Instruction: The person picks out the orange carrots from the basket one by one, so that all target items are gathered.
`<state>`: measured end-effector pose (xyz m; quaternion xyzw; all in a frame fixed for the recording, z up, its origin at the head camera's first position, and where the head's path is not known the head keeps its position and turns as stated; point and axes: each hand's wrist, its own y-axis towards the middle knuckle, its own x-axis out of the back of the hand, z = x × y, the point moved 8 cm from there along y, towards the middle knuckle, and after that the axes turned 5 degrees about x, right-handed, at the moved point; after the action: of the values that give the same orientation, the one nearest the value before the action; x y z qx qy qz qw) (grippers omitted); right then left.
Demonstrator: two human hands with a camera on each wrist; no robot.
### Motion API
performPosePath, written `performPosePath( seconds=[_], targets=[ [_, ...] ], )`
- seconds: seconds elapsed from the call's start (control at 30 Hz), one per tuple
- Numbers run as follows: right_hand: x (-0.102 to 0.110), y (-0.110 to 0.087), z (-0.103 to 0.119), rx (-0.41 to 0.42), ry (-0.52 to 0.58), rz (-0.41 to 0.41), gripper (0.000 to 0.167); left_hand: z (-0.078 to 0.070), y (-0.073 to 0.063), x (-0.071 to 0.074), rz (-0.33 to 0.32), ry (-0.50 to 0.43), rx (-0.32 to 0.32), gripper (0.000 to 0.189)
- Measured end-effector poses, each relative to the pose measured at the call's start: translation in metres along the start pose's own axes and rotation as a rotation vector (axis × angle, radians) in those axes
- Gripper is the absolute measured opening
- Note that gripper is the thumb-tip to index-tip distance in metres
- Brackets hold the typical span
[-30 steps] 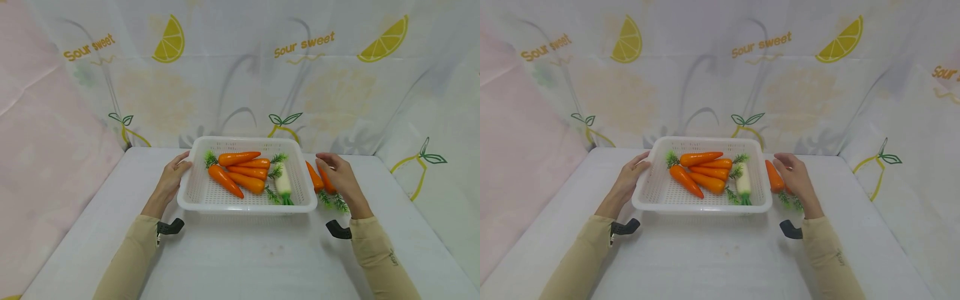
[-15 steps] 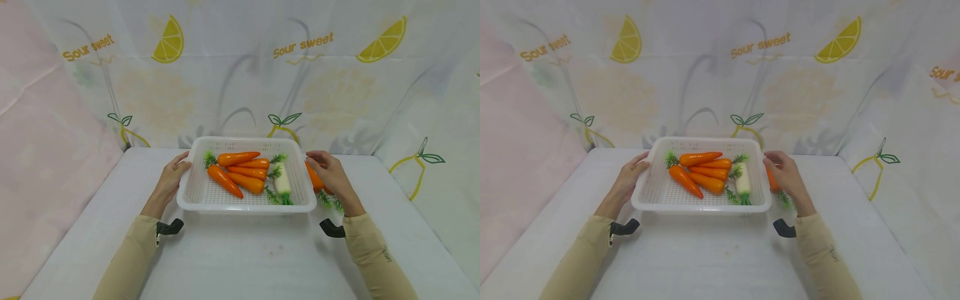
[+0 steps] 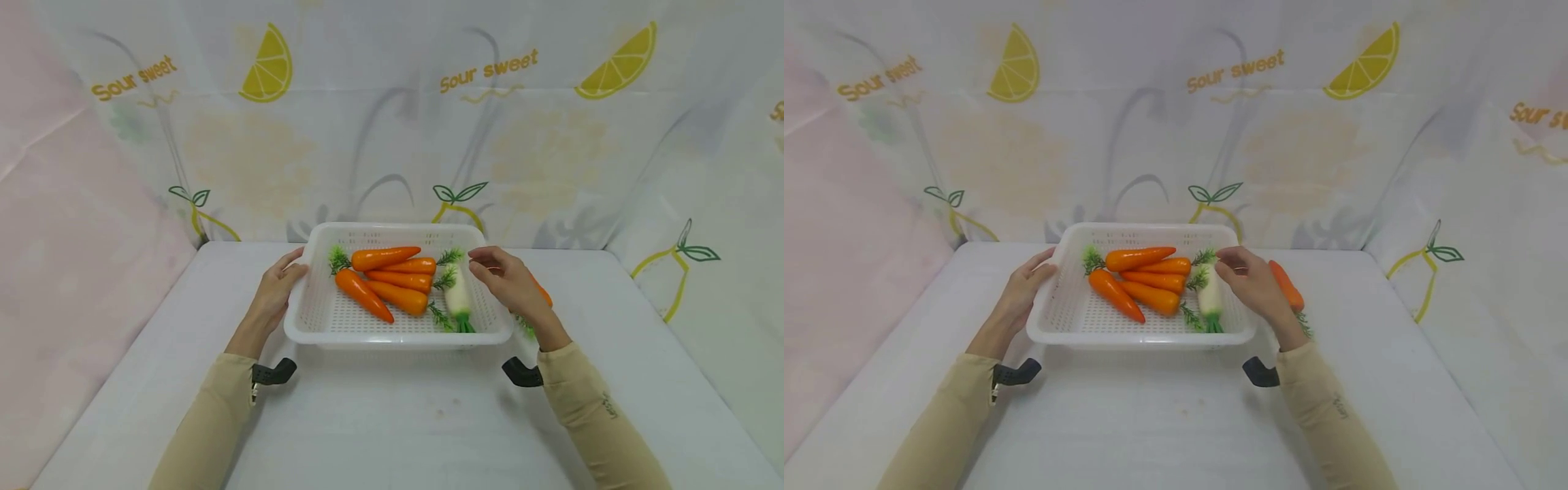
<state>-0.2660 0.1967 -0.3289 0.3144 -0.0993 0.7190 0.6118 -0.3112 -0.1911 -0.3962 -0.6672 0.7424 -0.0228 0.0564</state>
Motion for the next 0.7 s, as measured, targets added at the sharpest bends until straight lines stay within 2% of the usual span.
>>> performPosePath(
  seconds=[0.33, 0.57, 0.7],
  targets=[
    [-0.018, 0.005, 0.011, 0.025, -0.014, 0.069, 0.037, 0.000, 0.000, -0.002, 0.026, -0.035, -0.008, 0.057],
    [-0.027, 0.010, 0.013, 0.034, -0.062, 0.085, 0.032, 0.000, -0.002, -0.004, 0.018, -0.014, 0.004, 0.057],
    [-0.037, 0.013, 0.016, 0.023, -0.087, 0.122, 0.033, 0.000, -0.003, -0.002, 0.009, -0.006, 0.007, 0.057]
  ],
)
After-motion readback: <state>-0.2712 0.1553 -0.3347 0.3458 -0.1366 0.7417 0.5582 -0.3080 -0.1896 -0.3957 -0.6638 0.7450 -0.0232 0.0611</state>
